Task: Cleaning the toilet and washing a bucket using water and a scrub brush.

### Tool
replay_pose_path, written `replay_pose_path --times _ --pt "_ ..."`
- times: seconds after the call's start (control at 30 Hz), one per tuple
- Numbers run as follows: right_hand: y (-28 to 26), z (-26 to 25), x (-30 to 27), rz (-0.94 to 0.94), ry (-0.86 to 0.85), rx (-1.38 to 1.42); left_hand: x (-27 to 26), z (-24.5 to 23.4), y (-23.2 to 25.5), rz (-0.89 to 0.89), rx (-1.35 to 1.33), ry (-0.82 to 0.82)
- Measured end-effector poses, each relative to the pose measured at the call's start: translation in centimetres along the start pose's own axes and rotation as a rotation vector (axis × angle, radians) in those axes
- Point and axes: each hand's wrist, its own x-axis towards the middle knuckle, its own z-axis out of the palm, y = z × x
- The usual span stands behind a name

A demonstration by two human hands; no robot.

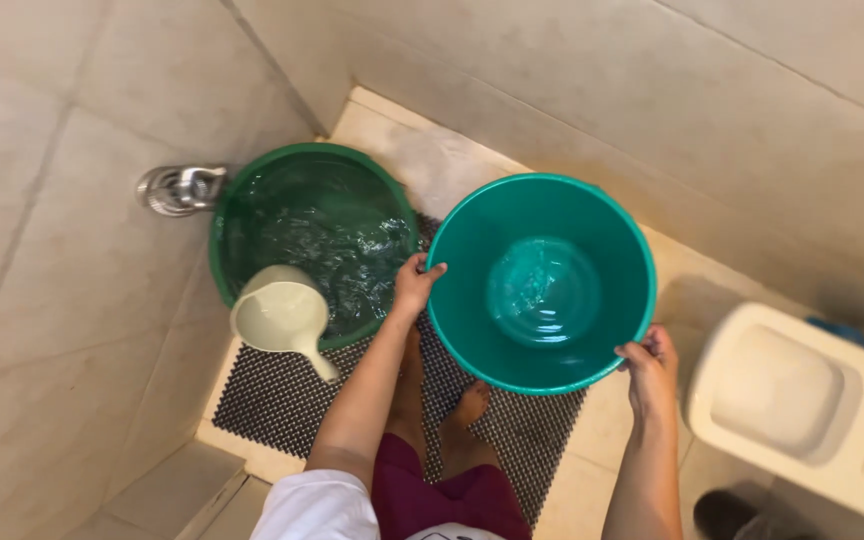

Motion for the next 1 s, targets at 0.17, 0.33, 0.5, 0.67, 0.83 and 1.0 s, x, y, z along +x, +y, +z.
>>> replay_pose_path --times 0.17,0.33,0.5,0.67,0.83,1.0 --pt "11.0 -8.6 -0.9 0.112 0.071 -0.082 -3.9 4.0 -1.5 0.143 0.443 -0.084" --pt "18.5 -12.5 -1.6 0.337 0.11 -0.164 -6.3 7.6 -4.9 0.12 0.57 -0.229" --pt "25.4 -12.9 -0.8 0.428 0.092 -0.22 -6.7 8.9 -10.1 0.032 0.558 -0.215" --pt "31.0 -12.0 1.2 0.375 0.111 -0.248 -4.9 9.4 -15.7 0.062 0.452 -0.215" --pt "31.2 -9.9 3.0 0.283 0.156 -0.317 -2.7 9.8 -20.3 -0.032 0.302 -0.183" --pt "34.2 -10.0 3.8 0.336 0.177 -0.278 -1.7 9.5 -22.9 -0.09 0.234 -0.22"
